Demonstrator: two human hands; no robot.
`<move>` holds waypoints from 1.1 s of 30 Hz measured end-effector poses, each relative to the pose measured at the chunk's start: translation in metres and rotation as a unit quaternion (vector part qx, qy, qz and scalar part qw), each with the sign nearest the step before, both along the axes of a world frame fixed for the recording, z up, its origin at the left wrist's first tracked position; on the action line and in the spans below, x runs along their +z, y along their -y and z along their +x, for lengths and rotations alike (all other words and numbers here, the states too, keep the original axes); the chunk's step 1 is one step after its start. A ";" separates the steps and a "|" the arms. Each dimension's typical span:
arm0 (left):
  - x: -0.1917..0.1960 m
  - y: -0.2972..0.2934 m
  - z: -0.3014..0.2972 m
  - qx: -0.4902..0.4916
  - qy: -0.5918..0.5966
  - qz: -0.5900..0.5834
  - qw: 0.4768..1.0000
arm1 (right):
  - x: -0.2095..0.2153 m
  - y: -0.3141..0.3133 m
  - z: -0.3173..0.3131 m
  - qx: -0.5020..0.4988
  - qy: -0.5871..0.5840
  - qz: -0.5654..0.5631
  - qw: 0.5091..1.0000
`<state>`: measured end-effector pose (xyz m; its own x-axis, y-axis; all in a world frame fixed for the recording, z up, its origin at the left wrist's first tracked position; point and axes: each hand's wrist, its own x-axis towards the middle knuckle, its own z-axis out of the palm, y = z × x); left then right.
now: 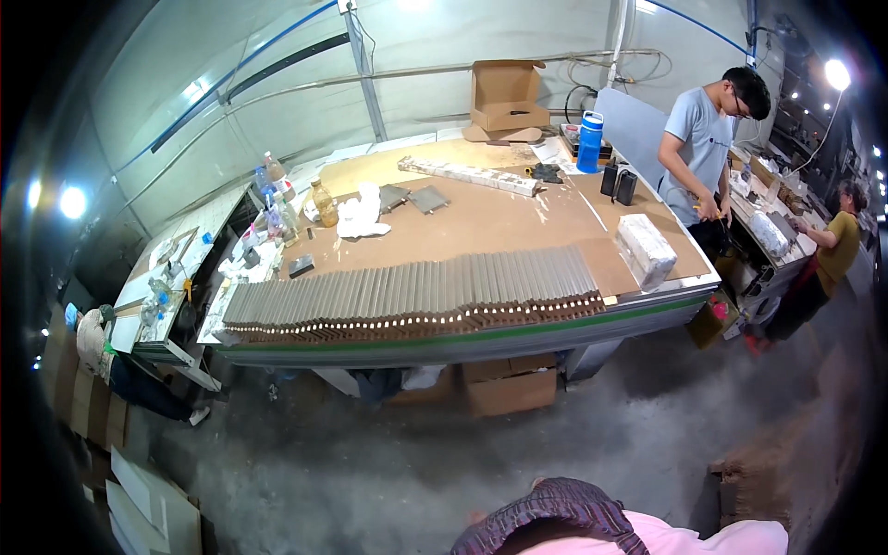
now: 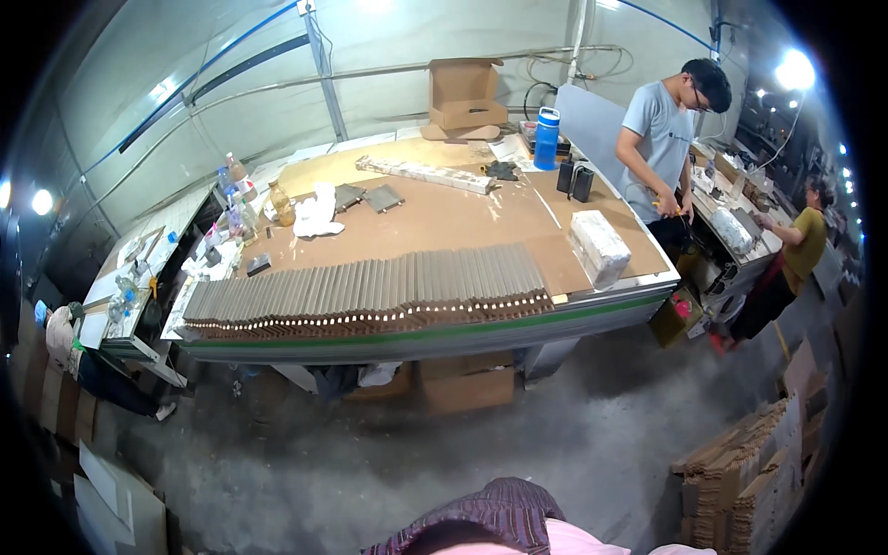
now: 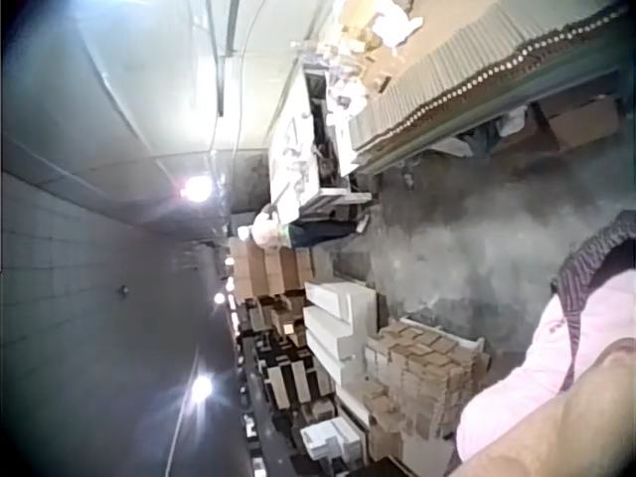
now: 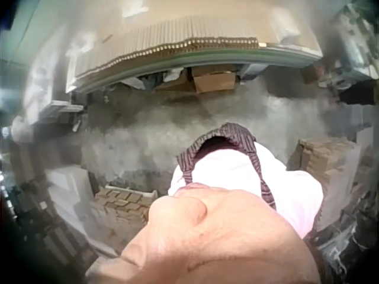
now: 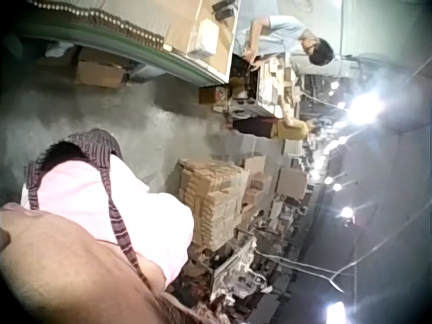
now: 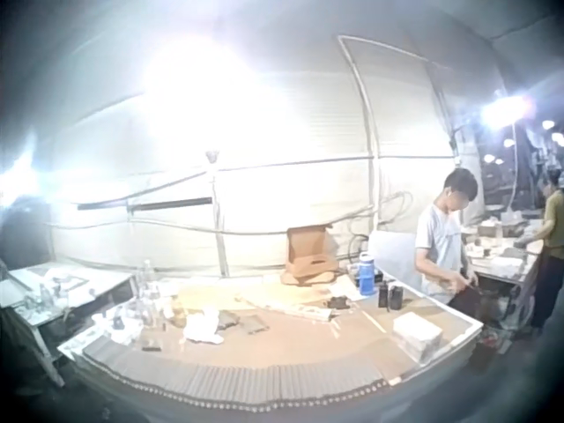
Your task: The person picks up a wooden tile from a stack, places it on a table, and then uses a sanding block to sand a long row of assembled wooden slats.
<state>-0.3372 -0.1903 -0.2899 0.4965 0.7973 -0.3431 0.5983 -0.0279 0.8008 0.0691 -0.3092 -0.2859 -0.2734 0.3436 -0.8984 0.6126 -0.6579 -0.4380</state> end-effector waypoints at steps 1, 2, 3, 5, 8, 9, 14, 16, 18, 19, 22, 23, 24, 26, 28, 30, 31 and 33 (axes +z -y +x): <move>-0.001 0.000 0.000 0.003 0.002 -0.004 1.000 | 0.001 -0.002 0.002 0.000 0.000 -0.002 1.000; -0.001 -0.001 -0.002 0.003 0.002 -0.004 1.000 | 0.002 -0.004 0.001 -0.001 -0.002 -0.004 1.000; -0.001 -0.001 -0.004 0.003 0.004 -0.003 1.000 | 0.002 -0.004 -0.002 -0.007 0.001 -0.007 1.000; -0.001 0.000 -0.004 0.002 0.007 -0.005 1.000 | 0.005 -0.003 -0.004 -0.010 0.005 -0.011 1.000; -0.001 0.002 -0.007 0.004 0.012 -0.008 1.000 | 0.008 -0.009 -0.007 -0.012 0.008 -0.016 1.000; 0.000 0.004 -0.009 0.008 0.013 -0.007 1.000 | 0.009 -0.010 -0.008 -0.011 0.008 -0.016 1.000; -0.003 0.013 -0.013 0.011 0.018 -0.015 1.000 | 0.013 -0.008 -0.007 -0.022 0.008 -0.027 0.999; -0.002 0.019 -0.011 0.016 0.021 -0.014 1.000 | 0.014 -0.004 -0.007 -0.025 0.007 -0.030 0.999; -0.004 0.025 -0.011 0.020 0.024 -0.012 0.999 | 0.016 0.002 -0.005 -0.028 0.007 -0.032 0.999; -0.003 0.027 -0.010 0.021 0.026 -0.014 0.999 | 0.017 0.006 -0.004 -0.031 0.007 -0.033 0.999; -0.005 0.030 -0.008 0.024 0.028 -0.014 0.999 | 0.018 0.017 -0.003 -0.038 0.005 -0.037 0.999; -0.005 0.032 -0.007 0.022 0.027 -0.016 0.999 | 0.019 0.024 -0.003 -0.043 0.001 -0.040 0.998; -0.005 0.031 -0.008 0.019 0.027 -0.018 0.999 | 0.020 0.030 -0.003 -0.049 -0.001 -0.044 0.998; -0.005 0.031 -0.010 0.021 0.027 -0.018 0.999 | 0.021 0.042 -0.005 -0.060 -0.010 -0.053 0.997; 0.000 0.032 -0.016 0.023 0.017 -0.020 0.999 | 0.023 0.049 -0.004 -0.067 -0.024 -0.061 0.996; 0.006 0.040 -0.029 0.021 0.000 -0.034 0.999 | 0.027 0.055 -0.002 -0.076 -0.038 -0.075 0.994; 0.012 0.047 -0.042 0.019 -0.011 -0.047 0.999 | 0.032 0.056 -0.001 -0.084 -0.042 -0.084 0.992; 0.024 0.065 -0.069 0.003 -0.043 -0.085 0.995 | 0.047 0.054 0.007 -0.109 -0.045 -0.112 0.987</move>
<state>-0.4066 -0.2553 -0.2663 0.4545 0.7277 -0.5137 0.6644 0.1072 0.7397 0.0758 -0.3634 -0.2385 -0.2976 0.1985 -0.9338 0.4111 -0.8561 -0.3130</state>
